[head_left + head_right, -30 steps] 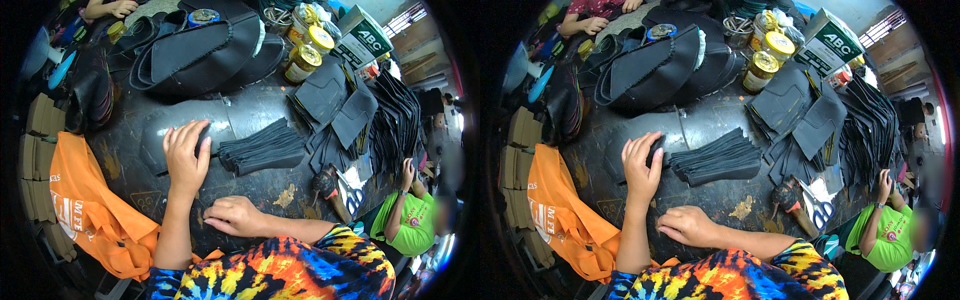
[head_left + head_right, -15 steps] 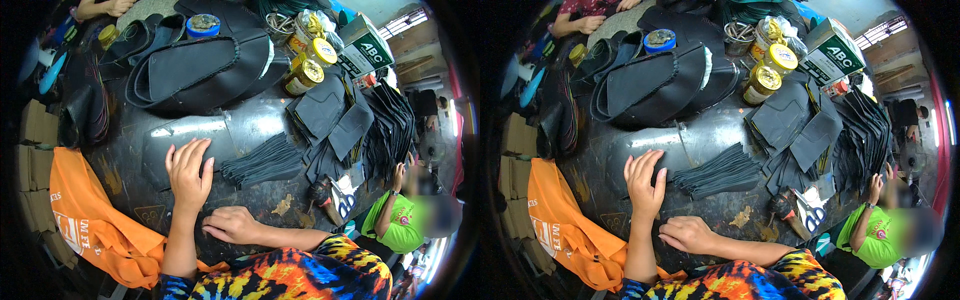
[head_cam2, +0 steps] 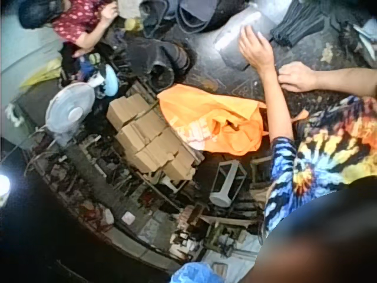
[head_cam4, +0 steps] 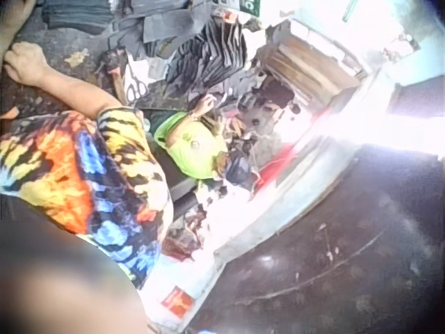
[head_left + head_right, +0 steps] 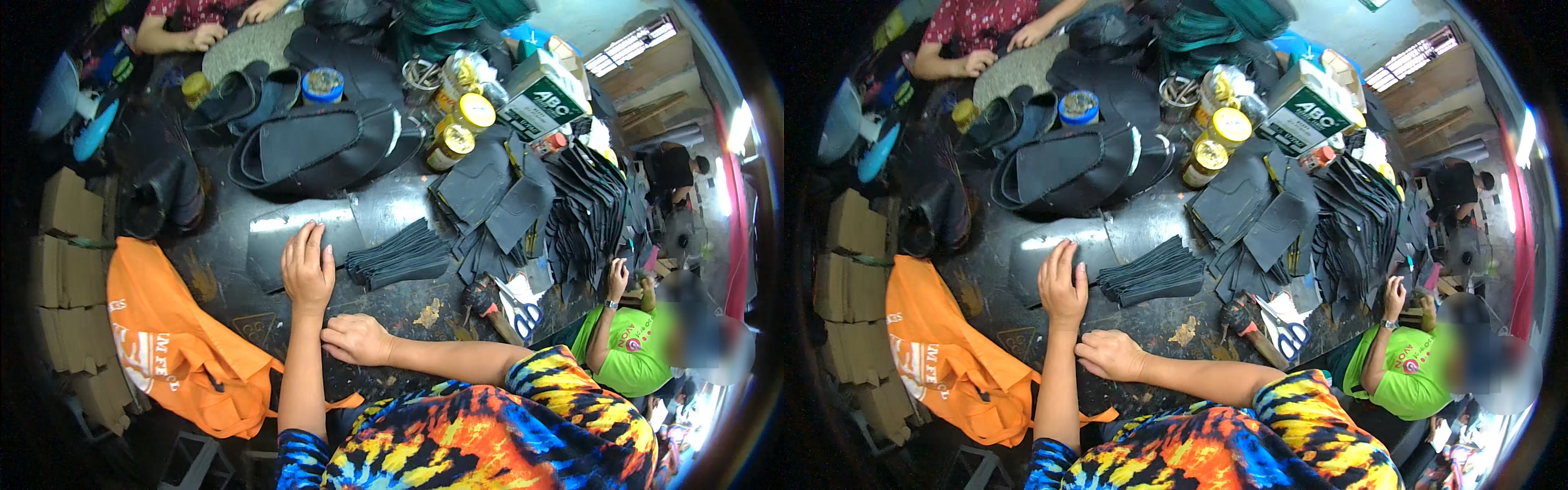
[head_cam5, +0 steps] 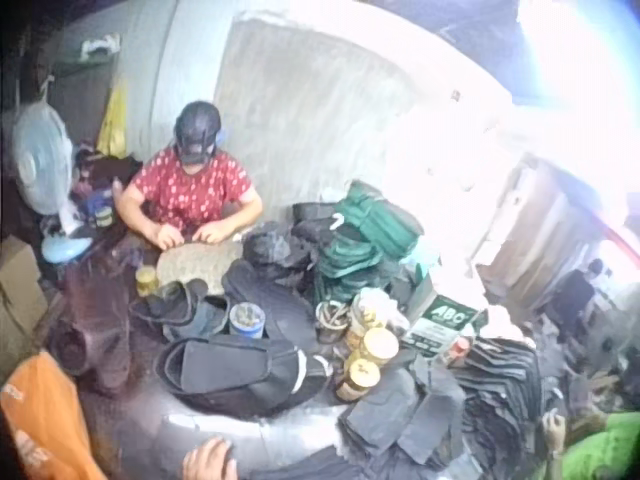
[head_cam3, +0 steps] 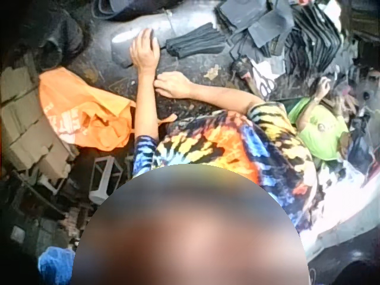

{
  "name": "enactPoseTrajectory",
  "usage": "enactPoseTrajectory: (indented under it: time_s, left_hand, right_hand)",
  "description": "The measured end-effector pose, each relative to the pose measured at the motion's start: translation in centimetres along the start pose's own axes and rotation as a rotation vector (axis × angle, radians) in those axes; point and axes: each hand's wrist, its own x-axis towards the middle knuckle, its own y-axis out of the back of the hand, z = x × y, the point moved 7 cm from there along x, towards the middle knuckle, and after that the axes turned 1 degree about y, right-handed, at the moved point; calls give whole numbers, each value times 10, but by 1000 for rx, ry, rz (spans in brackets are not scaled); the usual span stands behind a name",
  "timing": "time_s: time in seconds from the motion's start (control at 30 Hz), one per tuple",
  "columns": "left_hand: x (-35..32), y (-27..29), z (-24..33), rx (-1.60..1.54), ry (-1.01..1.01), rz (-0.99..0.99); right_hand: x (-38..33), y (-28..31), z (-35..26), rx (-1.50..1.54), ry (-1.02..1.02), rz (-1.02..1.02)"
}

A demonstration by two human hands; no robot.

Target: The person repeatedly picks up stacks of black material pieces, separates them, and places them into an orange tote bag. They also handle a cardboard box containing small items and place it on the table. The person continues to sort and stack the black pieces on the table throughout the clip.

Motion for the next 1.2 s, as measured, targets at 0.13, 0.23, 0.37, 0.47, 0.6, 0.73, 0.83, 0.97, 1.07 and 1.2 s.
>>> enactPoseTrajectory:
  time_s: [0.13,0.23,0.37,0.47,0.6,0.73,0.83,0.97,1.07,1.2]
  left_hand:
    - [4,-4,6,55,-85,-125]
    - [17,5,1,-204,76,-266]
    - [23,20,51,-467,317,-467]
    - [9,27,175,-687,-33,-667]
    - [-53,20,321,-1001,-425,-1200]
    - [-71,-4,309,-519,-464,-1444]
    - [-48,-28,254,-211,-348,-1399]
    - [33,-38,195,-255,-171,-703]
    - [76,-58,160,-263,-70,-435]
    - [94,-101,131,-20,-2,-404]
  right_hand:
    - [1,0,-4,-55,47,-21]
    - [2,-6,1,-37,-6,-136]
    - [5,-23,23,107,-224,-373]
    - [24,-7,3,-51,141,-85]
    - [19,-41,25,-106,-154,-570]
    - [-17,-22,29,-226,-138,-505]
    - [-60,27,39,-274,-156,-363]
    - [-106,137,64,31,-335,-314]
    - [-128,233,86,102,-497,-398]
    - [-133,365,119,180,-546,-151]
